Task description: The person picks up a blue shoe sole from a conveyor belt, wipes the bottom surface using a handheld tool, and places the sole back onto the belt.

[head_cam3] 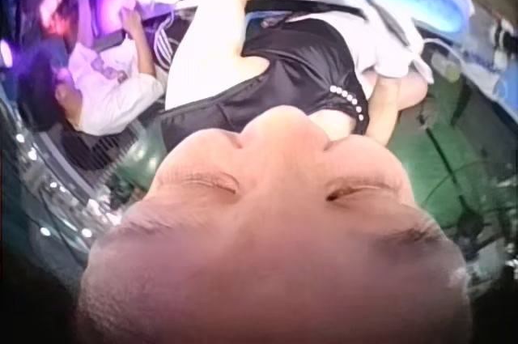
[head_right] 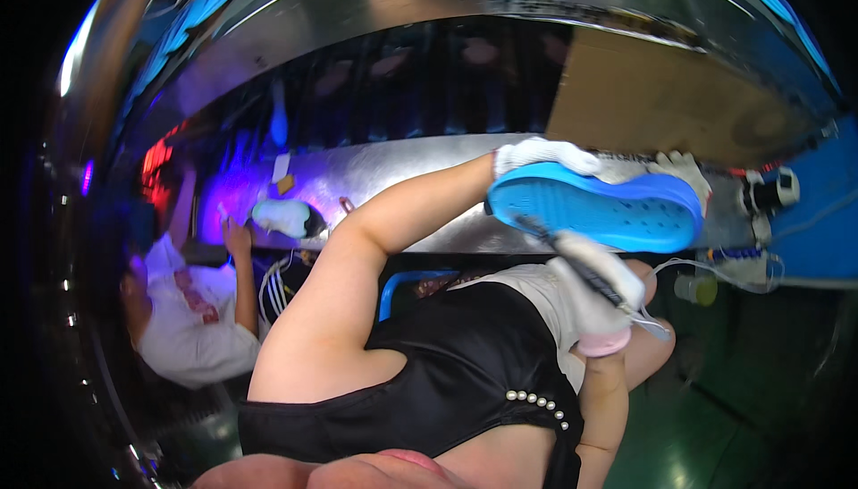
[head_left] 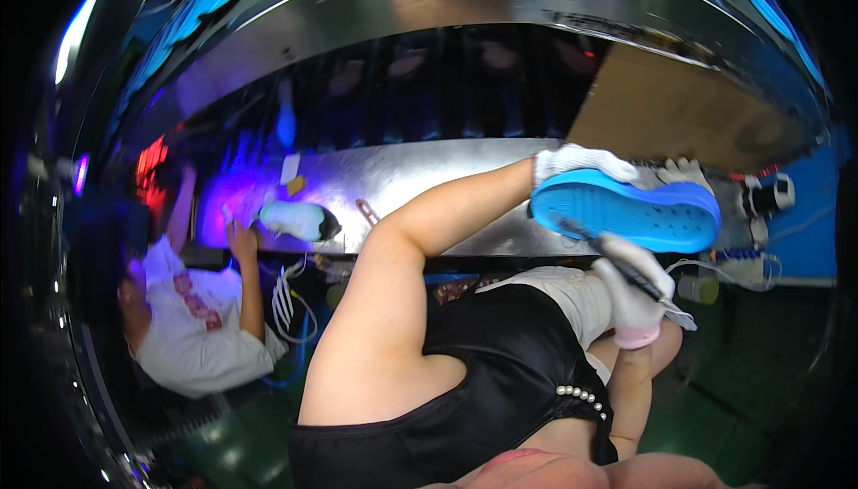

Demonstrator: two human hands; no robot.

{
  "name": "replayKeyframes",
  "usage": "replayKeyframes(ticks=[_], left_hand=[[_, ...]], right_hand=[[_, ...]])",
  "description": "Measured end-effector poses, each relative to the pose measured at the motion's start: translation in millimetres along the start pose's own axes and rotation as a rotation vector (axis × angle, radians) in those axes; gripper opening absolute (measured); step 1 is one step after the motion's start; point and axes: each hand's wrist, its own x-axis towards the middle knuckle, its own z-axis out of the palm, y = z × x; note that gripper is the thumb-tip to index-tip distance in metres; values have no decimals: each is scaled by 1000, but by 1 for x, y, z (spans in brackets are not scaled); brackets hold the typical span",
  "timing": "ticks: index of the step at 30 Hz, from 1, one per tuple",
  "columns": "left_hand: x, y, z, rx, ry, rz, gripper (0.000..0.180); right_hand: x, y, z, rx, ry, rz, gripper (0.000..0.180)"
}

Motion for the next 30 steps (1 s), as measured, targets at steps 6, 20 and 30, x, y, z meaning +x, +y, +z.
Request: replayKeyframes(ticks=[6,20,30], left_hand=[[37,-45,6,-5,-225,-113,32],[64,-82,10,140,-625,-136,32],[32,-19,-56,59,-431,-311,71]], right_hand=[[-32,-16,-7,-284,-21,19,24],[-71,-24,-17,-460,12,148,26],[-4,-12,-5,-332,-27,-132,25]])
